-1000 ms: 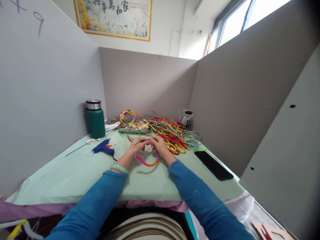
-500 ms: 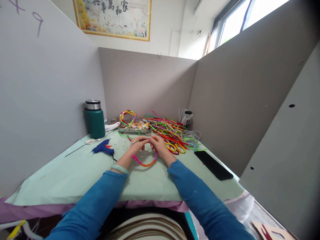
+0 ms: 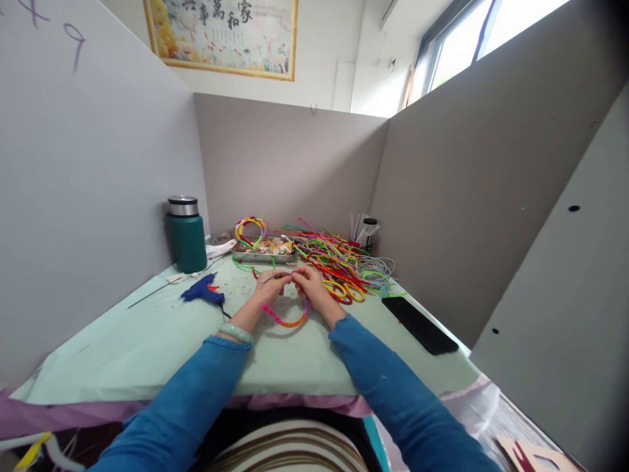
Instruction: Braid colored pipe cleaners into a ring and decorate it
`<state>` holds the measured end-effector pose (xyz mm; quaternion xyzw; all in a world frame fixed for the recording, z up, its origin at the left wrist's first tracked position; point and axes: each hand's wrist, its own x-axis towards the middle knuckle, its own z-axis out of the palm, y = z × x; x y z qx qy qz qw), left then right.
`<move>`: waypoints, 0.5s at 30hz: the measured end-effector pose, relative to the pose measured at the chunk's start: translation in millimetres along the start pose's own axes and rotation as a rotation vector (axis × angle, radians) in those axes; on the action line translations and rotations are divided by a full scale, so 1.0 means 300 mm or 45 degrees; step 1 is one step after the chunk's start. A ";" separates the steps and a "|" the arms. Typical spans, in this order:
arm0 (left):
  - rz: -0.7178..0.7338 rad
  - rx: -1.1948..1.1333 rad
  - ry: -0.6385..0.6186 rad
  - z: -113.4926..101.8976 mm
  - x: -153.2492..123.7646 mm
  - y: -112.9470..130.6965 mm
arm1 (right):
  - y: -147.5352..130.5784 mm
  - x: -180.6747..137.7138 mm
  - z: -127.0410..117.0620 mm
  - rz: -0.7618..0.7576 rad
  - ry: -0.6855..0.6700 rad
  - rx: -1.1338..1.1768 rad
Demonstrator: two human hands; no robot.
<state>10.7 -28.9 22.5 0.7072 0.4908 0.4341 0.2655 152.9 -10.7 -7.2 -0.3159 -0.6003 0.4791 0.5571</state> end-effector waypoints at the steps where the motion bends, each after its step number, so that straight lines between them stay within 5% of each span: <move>1: -0.012 0.003 0.008 0.000 -0.001 0.003 | 0.000 0.000 0.001 -0.003 -0.001 -0.010; 8: -0.030 -0.038 -0.069 0.000 -0.006 0.011 | -0.002 -0.001 -0.002 -0.032 0.029 -0.028; 15: -0.082 -0.297 0.021 0.029 0.003 -0.020 | -0.002 0.000 0.003 -0.072 0.047 -0.092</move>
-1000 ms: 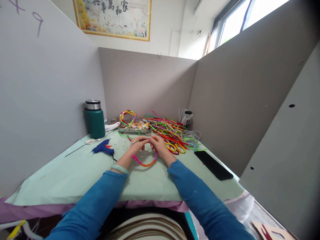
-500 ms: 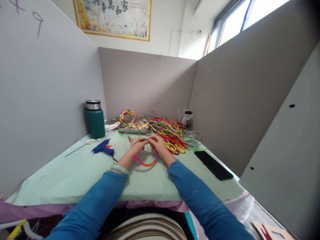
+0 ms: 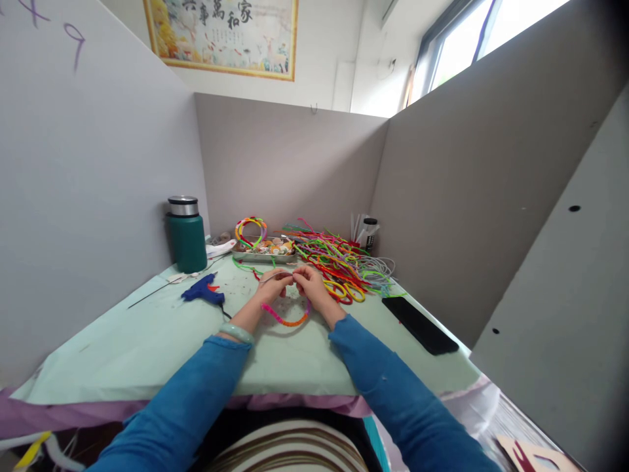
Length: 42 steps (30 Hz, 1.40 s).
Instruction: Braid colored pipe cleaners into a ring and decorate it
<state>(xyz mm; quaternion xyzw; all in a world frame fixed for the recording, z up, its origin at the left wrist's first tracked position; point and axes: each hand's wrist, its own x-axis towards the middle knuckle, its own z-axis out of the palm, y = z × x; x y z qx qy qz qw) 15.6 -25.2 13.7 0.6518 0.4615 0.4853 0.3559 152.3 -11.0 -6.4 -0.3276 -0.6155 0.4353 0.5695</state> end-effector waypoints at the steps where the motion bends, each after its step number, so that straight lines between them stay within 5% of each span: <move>1: -0.009 0.001 -0.004 0.001 0.001 -0.002 | 0.002 0.000 0.000 -0.012 -0.003 -0.012; 10: -0.050 0.029 0.028 -0.010 0.012 -0.024 | 0.024 0.007 -0.004 -0.079 -0.001 -0.179; 25: -0.241 0.180 -0.119 0.009 0.036 -0.070 | 0.067 0.034 -0.030 -0.123 0.255 -0.504; 34: 0.300 0.590 0.058 -0.001 0.039 -0.057 | 0.083 0.046 -0.041 -0.025 0.333 -0.614; 42: 0.382 1.011 0.124 -0.006 0.002 -0.033 | 0.105 0.052 -0.040 0.100 0.317 -0.547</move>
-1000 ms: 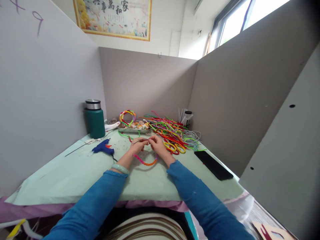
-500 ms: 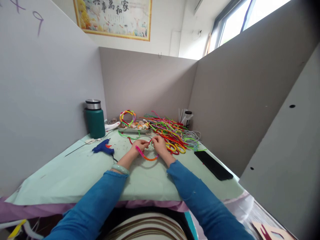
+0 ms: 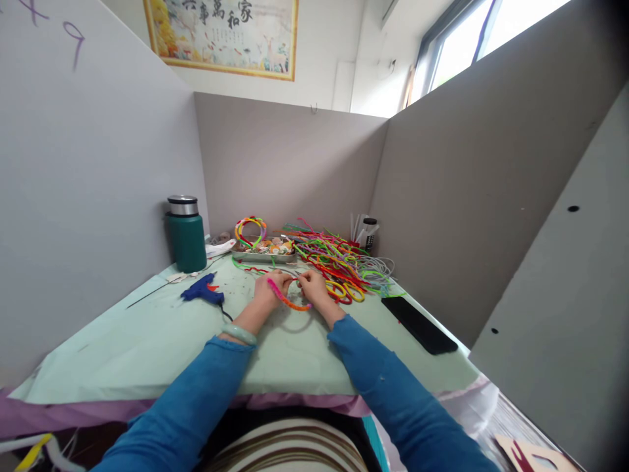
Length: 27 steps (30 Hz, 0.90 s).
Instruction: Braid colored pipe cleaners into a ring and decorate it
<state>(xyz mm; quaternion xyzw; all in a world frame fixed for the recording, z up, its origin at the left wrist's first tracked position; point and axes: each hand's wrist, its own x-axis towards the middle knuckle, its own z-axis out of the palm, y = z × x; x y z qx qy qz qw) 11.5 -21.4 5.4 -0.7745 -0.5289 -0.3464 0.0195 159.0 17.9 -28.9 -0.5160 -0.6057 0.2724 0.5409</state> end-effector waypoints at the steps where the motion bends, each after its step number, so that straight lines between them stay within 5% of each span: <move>1: -0.008 0.045 -0.008 -0.003 -0.002 0.004 | -0.003 -0.001 -0.001 0.005 0.006 -0.003; 14: -0.144 0.453 -0.092 -0.025 0.008 0.055 | -0.062 -0.032 -0.005 0.131 -0.055 -0.113; 21: 0.146 0.548 0.175 -0.033 0.002 0.065 | -0.048 -0.025 0.002 0.184 -0.074 -0.072; 27: 0.267 0.547 0.247 -0.036 0.003 0.062 | -0.050 -0.025 0.000 0.186 -0.105 -0.092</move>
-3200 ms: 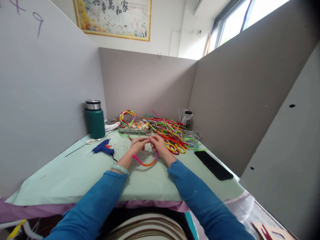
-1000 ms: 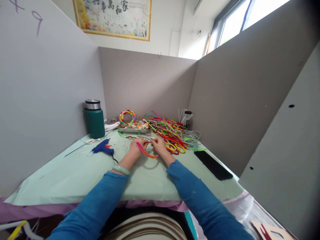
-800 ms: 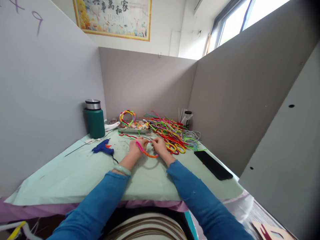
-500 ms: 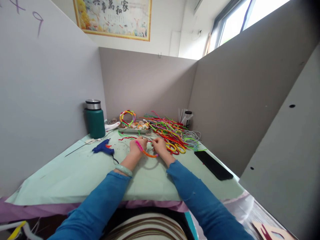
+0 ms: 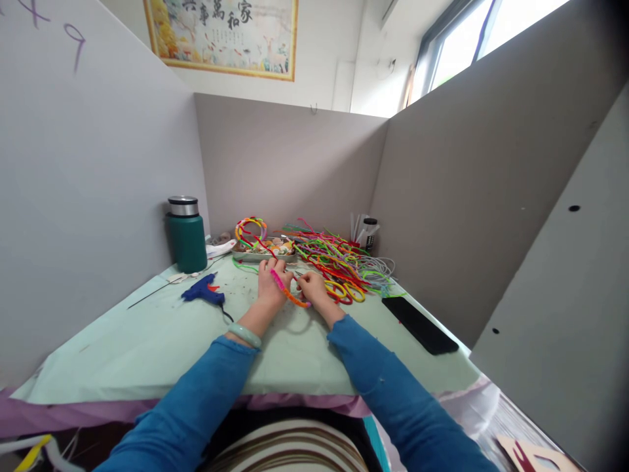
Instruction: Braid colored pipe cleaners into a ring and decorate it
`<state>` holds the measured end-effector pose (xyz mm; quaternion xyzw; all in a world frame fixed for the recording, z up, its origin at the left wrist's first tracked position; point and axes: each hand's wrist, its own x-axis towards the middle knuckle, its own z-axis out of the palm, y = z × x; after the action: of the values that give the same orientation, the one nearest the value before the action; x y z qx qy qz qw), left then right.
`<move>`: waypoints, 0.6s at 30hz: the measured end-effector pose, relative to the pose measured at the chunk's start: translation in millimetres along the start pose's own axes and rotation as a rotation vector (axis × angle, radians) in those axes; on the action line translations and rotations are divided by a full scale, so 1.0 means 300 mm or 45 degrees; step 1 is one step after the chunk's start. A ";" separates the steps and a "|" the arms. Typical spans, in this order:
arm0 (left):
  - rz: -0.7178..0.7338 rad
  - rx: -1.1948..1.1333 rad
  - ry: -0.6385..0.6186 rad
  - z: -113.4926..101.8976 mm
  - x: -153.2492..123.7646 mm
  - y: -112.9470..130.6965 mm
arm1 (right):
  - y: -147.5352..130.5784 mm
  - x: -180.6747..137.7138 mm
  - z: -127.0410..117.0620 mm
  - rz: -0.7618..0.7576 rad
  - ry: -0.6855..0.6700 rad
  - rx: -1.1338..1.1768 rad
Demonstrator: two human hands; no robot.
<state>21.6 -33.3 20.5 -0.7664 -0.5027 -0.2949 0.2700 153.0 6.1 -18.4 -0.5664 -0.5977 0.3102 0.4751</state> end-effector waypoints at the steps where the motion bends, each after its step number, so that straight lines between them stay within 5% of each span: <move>1: 0.004 -0.004 0.012 0.002 0.000 -0.001 | -0.002 -0.001 -0.001 -0.009 -0.011 -0.014; 18: 0.031 -0.035 0.102 0.013 -0.001 -0.011 | -0.003 -0.003 -0.002 -0.005 -0.043 -0.118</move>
<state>19.1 -29.6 18.1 -0.7635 -0.4781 -0.3290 0.2831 153.0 5.0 -17.5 -0.5812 -0.6204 0.2909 0.4388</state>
